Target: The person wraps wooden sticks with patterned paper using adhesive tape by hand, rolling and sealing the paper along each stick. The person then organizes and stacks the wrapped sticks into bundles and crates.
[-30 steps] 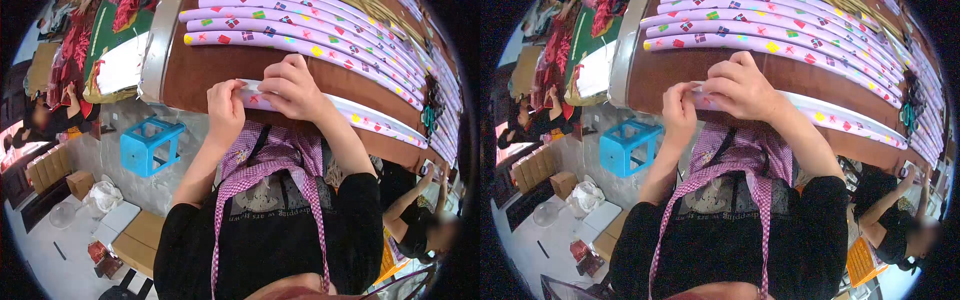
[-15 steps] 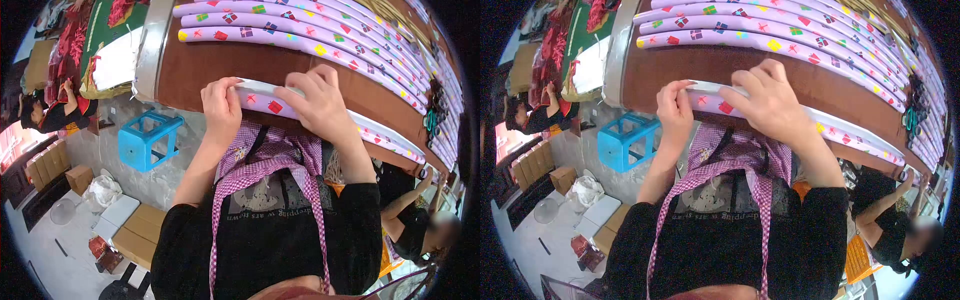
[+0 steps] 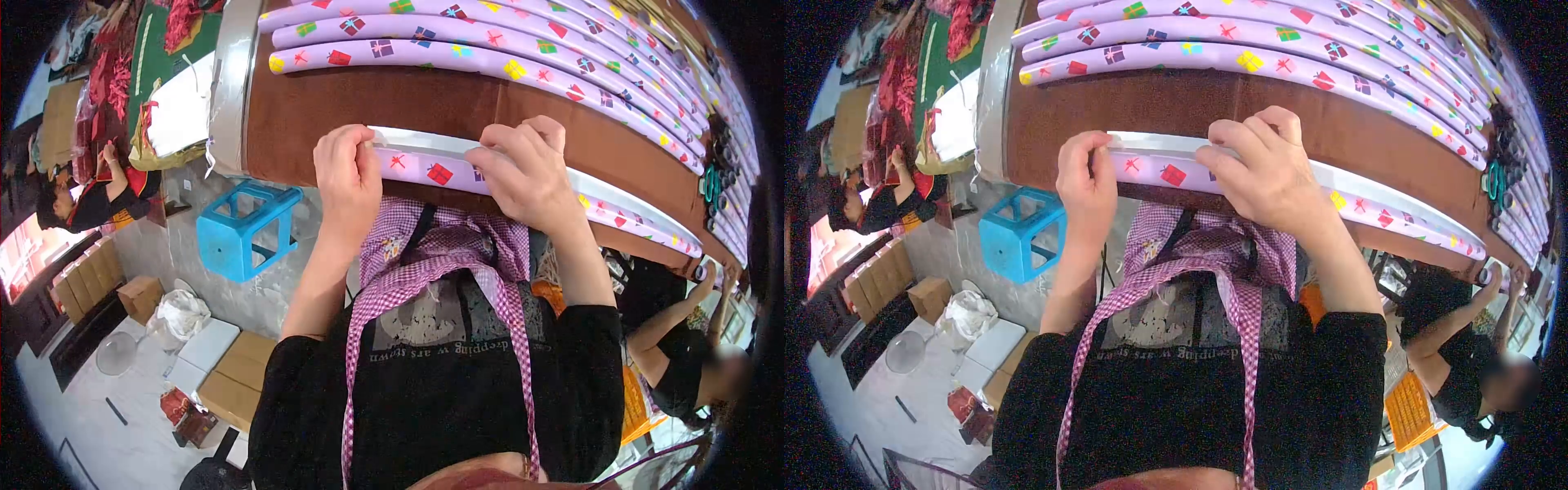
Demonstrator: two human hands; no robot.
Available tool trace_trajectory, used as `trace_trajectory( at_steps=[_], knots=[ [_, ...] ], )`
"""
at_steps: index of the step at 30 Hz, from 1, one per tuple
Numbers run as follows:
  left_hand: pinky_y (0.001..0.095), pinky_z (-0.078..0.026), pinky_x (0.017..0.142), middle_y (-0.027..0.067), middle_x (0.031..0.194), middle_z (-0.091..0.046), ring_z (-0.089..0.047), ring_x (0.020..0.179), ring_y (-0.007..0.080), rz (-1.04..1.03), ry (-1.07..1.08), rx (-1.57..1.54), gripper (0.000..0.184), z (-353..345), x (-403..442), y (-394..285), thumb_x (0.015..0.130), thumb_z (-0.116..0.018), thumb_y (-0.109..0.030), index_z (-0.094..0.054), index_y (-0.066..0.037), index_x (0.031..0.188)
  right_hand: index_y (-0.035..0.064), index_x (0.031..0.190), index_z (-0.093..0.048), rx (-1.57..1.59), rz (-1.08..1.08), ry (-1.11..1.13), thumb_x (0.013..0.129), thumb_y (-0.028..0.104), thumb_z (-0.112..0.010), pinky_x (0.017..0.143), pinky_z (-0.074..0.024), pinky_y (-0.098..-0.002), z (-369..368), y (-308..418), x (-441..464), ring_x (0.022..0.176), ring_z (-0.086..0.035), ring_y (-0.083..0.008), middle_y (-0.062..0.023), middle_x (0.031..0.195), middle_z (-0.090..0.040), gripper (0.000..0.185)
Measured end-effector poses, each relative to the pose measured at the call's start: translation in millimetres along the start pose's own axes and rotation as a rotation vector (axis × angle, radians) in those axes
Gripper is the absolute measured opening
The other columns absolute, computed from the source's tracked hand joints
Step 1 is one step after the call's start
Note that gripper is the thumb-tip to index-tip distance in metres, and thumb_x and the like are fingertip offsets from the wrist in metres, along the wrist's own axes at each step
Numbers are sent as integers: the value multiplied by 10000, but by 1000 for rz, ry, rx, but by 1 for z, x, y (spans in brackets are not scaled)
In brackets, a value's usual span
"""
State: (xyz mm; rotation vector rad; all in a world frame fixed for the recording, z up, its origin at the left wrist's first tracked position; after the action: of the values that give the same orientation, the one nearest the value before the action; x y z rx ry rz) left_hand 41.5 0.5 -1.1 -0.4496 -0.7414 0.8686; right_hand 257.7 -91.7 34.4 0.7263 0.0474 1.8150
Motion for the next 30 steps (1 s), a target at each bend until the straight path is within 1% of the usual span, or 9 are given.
trace_trajectory(
  at_steps=[4,6,8,11,13,16,21,23,30],
  knots=[
    [396,-475,780,130,924,-612,-589,876,305,81,60,-43,162,7,10,-3,834,-568,70,-610,-1,973,96,942,-677,14,26,-17,667,39,-688,876,-395,-419,-1,0,1,765,-552,-214,-31,992,-610,281],
    [381,-490,750,132,917,-604,-596,846,296,123,97,-67,151,10,16,-5,832,-572,77,-613,8,961,93,968,-680,-9,34,20,690,99,-692,924,-381,-411,-2,-1,0,836,-568,-213,-24,1021,-611,278],
    [338,-497,666,132,899,-600,-608,762,253,217,183,-99,131,12,20,-3,832,-575,82,-619,22,940,92,961,-679,-2,37,21,689,100,-692,922,-386,-412,-2,-1,0,837,-569,-214,-25,1013,-612,272],
    [324,-495,637,128,886,-602,-606,691,225,291,230,-163,132,12,24,4,835,-572,78,-625,24,943,89,944,-675,1,44,28,685,102,-694,915,-399,-413,-3,0,3,838,-571,-213,-25,995,-613,260],
    [323,-496,634,125,879,-602,-605,686,218,287,230,-144,140,13,26,2,832,-569,84,-625,24,945,87,934,-673,-1,45,33,682,104,-696,911,-406,-414,-4,0,4,839,-572,-212,-24,985,-613,254],
    [323,-498,631,123,872,-605,-605,685,210,300,223,-154,148,12,26,3,825,-569,91,-627,22,943,77,930,-678,31,47,21,647,34,-675,879,-398,-404,-5,1,6,753,-546,-212,-35,969,-613,286],
    [331,-499,624,116,832,-606,-603,680,205,260,191,-141,172,12,23,5,818,-590,80,-620,11,972,61,943,-677,11,51,50,657,53,-673,889,-399,-410,-6,2,6,769,-548,-214,-37,977,-612,286],
    [337,-499,620,109,785,-599,-595,665,204,440,213,-168,207,13,25,3,817,-606,63,-599,-1,1015,62,931,-671,-7,60,56,669,81,-673,882,-414,-405,-5,4,8,784,-562,-211,-42,965,-609,262],
    [346,-499,618,112,762,-594,-586,652,208,409,188,-142,221,12,25,2,816,-611,58,-572,8,1028,48,921,-664,-33,58,72,674,106,-666,871,-434,-395,-4,4,11,792,-577,-210,-56,958,-605,254]
  ],
)
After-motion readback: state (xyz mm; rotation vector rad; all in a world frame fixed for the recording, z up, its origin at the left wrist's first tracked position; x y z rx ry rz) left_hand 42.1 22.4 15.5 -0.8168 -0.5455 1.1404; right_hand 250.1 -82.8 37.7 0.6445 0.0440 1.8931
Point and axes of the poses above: each hand's wrist, its own x-axis towards the middle knuckle, its own z-axis out of the back of the hand, y = z × x, the point moved 3 cm from there along x, towards the middle knuckle
